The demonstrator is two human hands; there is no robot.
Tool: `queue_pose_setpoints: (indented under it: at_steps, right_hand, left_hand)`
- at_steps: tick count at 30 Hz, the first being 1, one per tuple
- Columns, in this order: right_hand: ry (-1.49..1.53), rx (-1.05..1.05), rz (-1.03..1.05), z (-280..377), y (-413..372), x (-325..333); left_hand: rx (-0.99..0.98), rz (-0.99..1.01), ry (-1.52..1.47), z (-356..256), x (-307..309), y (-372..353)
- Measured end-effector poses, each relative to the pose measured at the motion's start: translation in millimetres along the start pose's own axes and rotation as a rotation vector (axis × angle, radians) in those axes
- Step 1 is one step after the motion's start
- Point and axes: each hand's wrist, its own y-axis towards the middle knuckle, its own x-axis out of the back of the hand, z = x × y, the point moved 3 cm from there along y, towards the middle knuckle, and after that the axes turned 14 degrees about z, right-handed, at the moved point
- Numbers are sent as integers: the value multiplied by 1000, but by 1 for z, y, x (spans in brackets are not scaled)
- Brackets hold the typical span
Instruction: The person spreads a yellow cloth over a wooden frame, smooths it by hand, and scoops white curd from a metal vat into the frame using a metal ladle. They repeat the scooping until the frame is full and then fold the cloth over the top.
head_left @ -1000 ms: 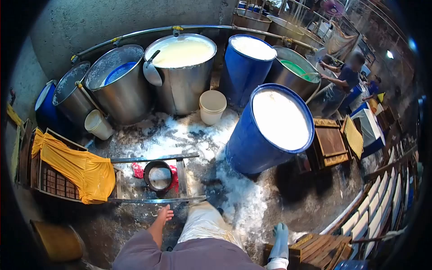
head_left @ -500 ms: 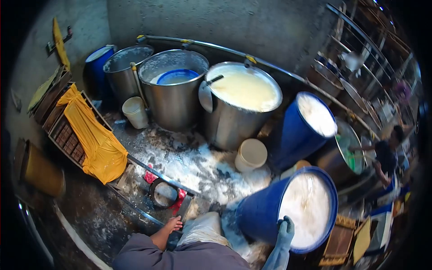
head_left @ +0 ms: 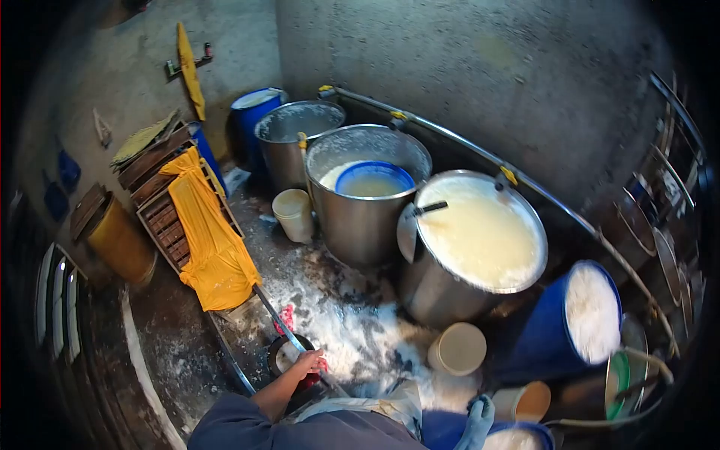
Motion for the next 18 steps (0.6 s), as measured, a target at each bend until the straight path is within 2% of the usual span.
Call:
queue_pose_setpoints:
  at_steps: [2, 3, 5, 7, 9, 11, 15, 16, 17, 18]
  right_hand:
    - [38, -93, 87, -2, 48, -17]
    - [20, -102, 120, -4, 76, -25]
    - [-62, -118, 331, -23, 139, -15]
    - [-316, 55, 383, -26, 196, -23]
    - [-382, 38, 466, -18, 254, -33]
    - [-412, 31, 581, 13, 306, -54]
    - [-557, -48, 847, 54, 406, -150]
    - [-633, 171, 867, 53, 429, -178]
    - [-632, 175, 902, 48, 448, -204]
    - [-637, 69, 1045, 56, 462, -240]
  left_hand:
    - [3, -147, -73, -24, -7, 20]
    - [-15, -168, -168, -30, -8, 38]
    - [-48, -153, -255, -36, -11, 79]
    - [-62, -137, -275, -34, -17, 117]
    - [41, -186, -291, -51, -40, 131]
    - [15, -172, -268, -57, -58, 139]
    - [-50, -154, -214, -78, -86, 123]
    - [-48, -170, -239, -72, -80, 122]
    - [-50, -196, -263, -63, -74, 117]
    - [-29, -277, -302, -48, -64, 116]
